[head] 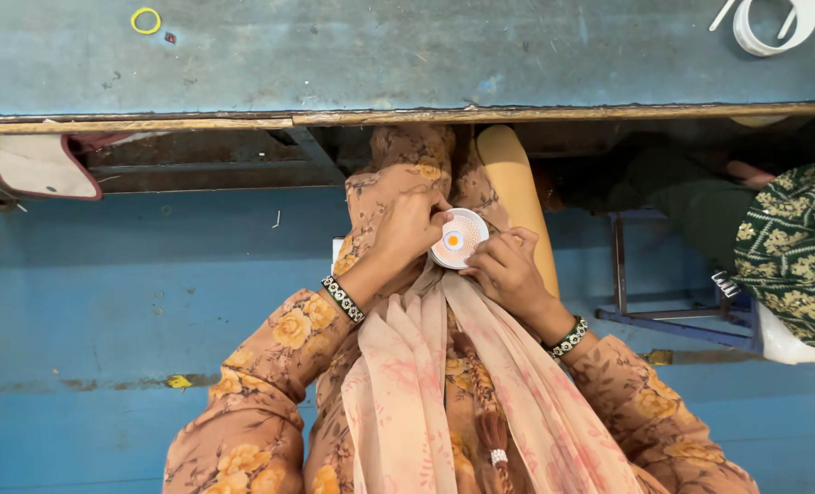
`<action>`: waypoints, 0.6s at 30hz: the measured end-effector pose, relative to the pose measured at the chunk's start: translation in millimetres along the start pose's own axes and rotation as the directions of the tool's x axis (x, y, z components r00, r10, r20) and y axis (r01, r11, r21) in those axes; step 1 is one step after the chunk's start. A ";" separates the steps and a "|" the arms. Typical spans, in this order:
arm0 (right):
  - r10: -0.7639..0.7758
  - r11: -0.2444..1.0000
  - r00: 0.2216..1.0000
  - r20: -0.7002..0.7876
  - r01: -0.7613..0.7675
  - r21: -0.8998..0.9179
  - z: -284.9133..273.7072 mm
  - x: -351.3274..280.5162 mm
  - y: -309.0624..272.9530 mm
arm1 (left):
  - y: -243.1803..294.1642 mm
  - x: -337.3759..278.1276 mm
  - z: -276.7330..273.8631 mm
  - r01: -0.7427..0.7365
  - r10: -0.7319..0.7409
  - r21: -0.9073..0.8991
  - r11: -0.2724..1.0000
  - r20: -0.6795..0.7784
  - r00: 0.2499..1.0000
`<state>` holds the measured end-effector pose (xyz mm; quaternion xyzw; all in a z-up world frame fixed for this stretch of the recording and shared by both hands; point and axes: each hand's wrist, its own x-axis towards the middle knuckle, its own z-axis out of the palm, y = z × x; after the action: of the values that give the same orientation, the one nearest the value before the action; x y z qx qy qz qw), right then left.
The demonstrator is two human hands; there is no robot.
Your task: The person assembles a cylindrical LED light fixture by inserting a perforated reflector and bulb into a white plastic housing, then securing a ring around the top. The person handles the components by hand and places the finished unit on the table.
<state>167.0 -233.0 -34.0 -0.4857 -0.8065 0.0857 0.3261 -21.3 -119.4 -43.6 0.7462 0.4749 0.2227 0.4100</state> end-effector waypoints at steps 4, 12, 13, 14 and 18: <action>-0.001 1.000 1.000 -0.009 0.001 -0.001 5.3 -0.4 -1.3 | -0.1 -0.3 1.5 -0.024 0.024 -0.003 1.000 -0.028 0.999; 0.012 0.998 0.999 -0.052 -0.015 -0.068 20.3 -13.2 -4.3 | -11.0 8.7 10.7 -0.063 0.063 0.027 0.998 -0.016 0.998; 0.016 0.996 0.998 -0.058 -0.021 -0.081 22.6 -13.9 -7.5 | -9.6 10.9 11.6 -0.060 0.061 0.030 0.998 -0.015 0.998; 0.033 0.997 0.997 -0.063 -0.037 -0.063 24.5 -12.7 -9.8 | -7.8 13.0 11.0 -0.061 0.062 0.035 0.998 -0.017 0.998; 0.011 0.998 1.000 -0.029 -0.013 -0.060 15.1 -0.4 -13.6 | 5.2 8.1 1.3 -0.115 0.117 0.050 0.992 -0.049 0.992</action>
<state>148.0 -237.7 -39.6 -0.5012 -0.8011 0.0562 0.3221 -14.0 -113.8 -40.5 0.7759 0.4465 0.2542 0.3661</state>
